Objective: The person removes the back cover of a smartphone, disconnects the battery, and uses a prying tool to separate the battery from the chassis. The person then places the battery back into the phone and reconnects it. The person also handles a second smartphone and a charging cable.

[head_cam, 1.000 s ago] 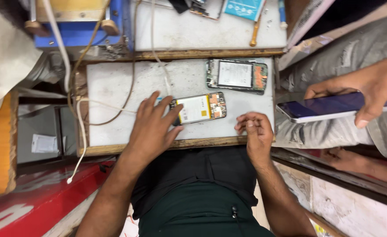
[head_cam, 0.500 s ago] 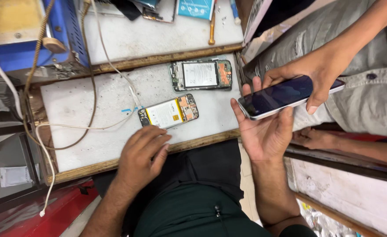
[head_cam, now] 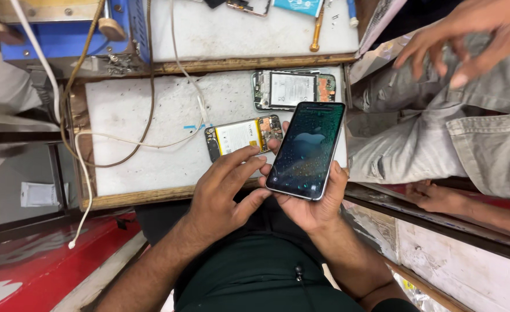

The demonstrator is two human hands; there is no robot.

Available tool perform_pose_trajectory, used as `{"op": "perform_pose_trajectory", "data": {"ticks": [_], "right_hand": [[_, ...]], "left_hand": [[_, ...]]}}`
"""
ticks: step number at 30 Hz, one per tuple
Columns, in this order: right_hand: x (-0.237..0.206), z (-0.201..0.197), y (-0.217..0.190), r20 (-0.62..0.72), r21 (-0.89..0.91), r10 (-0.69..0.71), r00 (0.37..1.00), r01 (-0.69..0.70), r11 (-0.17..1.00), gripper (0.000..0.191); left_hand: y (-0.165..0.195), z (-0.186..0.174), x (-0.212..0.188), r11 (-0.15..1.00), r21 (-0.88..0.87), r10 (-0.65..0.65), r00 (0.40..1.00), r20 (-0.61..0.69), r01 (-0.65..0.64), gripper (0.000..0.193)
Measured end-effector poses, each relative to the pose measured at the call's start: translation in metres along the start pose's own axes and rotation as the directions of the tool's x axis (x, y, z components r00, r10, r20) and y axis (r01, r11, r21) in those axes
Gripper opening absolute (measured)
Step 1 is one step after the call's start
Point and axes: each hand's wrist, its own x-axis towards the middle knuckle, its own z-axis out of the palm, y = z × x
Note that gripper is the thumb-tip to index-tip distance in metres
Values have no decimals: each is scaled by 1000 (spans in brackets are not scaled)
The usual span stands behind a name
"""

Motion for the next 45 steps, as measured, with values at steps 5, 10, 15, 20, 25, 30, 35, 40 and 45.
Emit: {"op": "perform_pose_trajectory", "data": {"ticks": [5,10,15,20,25,30,35,40,45], "right_hand": [[6,3,5,-13,-26,-2,1000,1,1000,95],[4,4,11,-39,-54,-2,999,0,999,95],[4,7,15,-107,-71,-18,994,10,997,95],[6,-1,18,-119,-275,-192,974,153,949,94],[7,-29,10,-170,-376,-320,932,239,895,96],[10,-63,1,-264,-461,-397,879,247,853,94],[8,-76,-8,-284,-364,-354,891,241,899,87],[3,-71,-20,-241,-289,-247,939,174,941,85],[-1,-69,-22,-248,-284,-200,948,126,951,83]], "left_hand": [[2,-4,3,1000,1,-11,1000,-13,11,54],[-3,-3,-3,1000,-20,-18,1000,-22,18,51],[-10,4,-11,999,10,-41,999,-15,41,52],[-39,-3,-6,958,282,-104,982,155,56,75],[-76,-6,6,820,573,-254,893,372,-5,91],[-88,-2,8,793,609,-306,863,403,-3,88],[-87,-5,5,792,610,-274,891,363,-4,82],[-77,-37,-5,841,535,-204,961,186,75,75],[-59,-98,-40,798,552,-181,970,-164,242,35]]}}
